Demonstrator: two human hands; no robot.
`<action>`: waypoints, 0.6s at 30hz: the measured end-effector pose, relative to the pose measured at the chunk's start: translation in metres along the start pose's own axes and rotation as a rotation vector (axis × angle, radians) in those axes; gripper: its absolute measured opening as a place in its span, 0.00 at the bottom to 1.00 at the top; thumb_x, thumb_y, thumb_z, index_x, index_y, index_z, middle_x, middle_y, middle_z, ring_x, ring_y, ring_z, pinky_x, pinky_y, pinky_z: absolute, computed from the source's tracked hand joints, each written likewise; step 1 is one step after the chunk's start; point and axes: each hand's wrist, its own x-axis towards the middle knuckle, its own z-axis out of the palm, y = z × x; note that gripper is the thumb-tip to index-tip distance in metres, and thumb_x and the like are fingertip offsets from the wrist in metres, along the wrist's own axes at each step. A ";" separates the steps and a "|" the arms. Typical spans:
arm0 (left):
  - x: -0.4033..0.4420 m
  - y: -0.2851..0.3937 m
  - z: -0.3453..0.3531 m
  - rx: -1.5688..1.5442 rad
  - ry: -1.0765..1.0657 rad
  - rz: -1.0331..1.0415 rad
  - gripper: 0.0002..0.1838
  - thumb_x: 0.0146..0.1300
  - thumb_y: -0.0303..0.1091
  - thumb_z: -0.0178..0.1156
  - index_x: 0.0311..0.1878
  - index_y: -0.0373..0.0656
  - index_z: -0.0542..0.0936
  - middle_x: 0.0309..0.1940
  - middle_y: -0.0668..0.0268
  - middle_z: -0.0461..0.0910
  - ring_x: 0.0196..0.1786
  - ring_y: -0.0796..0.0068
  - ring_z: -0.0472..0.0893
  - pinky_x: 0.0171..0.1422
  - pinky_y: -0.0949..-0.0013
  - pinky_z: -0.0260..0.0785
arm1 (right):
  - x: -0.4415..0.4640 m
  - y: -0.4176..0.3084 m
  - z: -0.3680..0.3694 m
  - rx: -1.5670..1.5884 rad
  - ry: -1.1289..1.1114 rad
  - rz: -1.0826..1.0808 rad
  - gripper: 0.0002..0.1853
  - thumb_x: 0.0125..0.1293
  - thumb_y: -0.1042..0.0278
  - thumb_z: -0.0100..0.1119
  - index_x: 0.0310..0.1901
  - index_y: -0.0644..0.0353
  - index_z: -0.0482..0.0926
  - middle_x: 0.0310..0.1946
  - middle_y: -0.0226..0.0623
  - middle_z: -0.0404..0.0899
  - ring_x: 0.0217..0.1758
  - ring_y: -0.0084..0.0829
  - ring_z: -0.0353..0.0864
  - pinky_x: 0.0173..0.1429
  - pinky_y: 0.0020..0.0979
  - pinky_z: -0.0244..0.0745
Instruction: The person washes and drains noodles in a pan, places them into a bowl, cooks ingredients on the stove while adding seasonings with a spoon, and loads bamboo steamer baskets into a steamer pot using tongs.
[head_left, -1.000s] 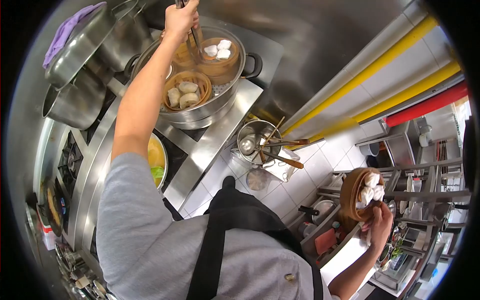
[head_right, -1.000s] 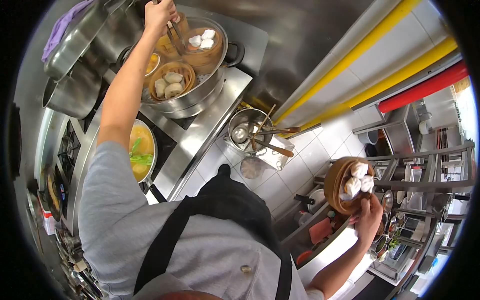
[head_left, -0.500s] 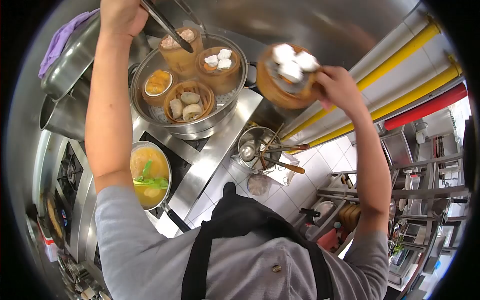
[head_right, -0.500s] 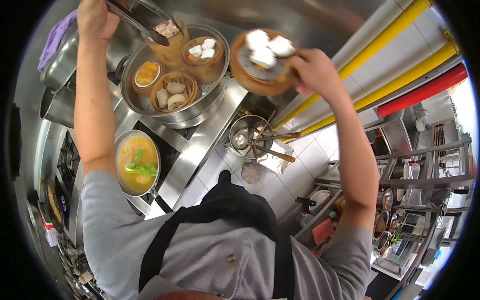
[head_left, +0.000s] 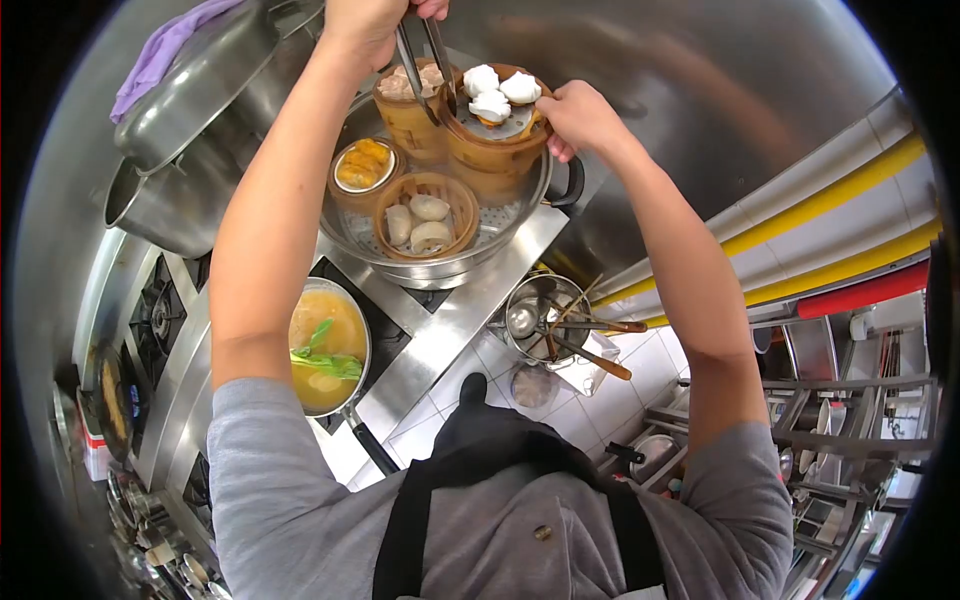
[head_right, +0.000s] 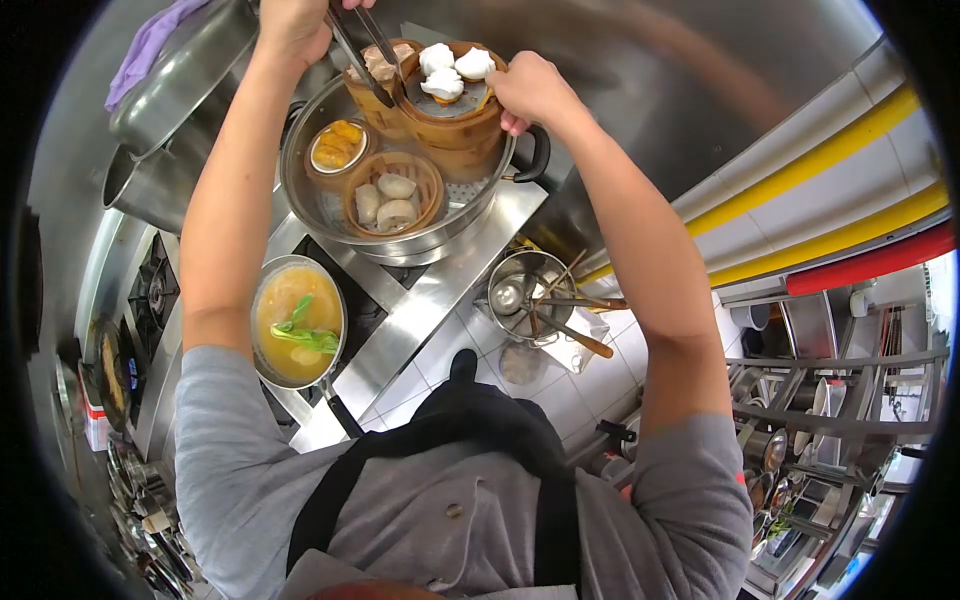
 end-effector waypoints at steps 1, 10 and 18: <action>0.004 -0.008 -0.001 -0.013 0.006 -0.018 0.25 0.67 0.44 0.64 0.18 0.50 0.65 0.11 0.72 0.63 0.13 0.77 0.65 0.22 0.70 0.62 | 0.005 -0.002 0.002 -0.021 0.009 0.013 0.17 0.68 0.66 0.50 0.36 0.76 0.79 0.20 0.41 0.80 0.17 0.27 0.80 0.22 0.29 0.80; 0.013 -0.065 0.005 0.061 0.121 -0.107 0.27 0.70 0.45 0.62 0.16 0.53 0.62 0.09 0.75 0.60 0.10 0.81 0.59 0.16 0.72 0.51 | 0.043 0.041 0.023 0.138 -0.021 0.044 0.18 0.66 0.67 0.53 0.31 0.81 0.79 0.21 0.47 0.82 0.18 0.31 0.83 0.26 0.31 0.84; 0.006 -0.071 0.000 0.075 0.158 -0.097 0.24 0.68 0.45 0.63 0.17 0.49 0.68 0.10 0.71 0.67 0.13 0.76 0.69 0.19 0.72 0.60 | 0.038 0.041 0.024 0.001 -0.007 0.072 0.21 0.70 0.59 0.56 0.38 0.76 0.80 0.22 0.42 0.82 0.19 0.27 0.81 0.23 0.29 0.81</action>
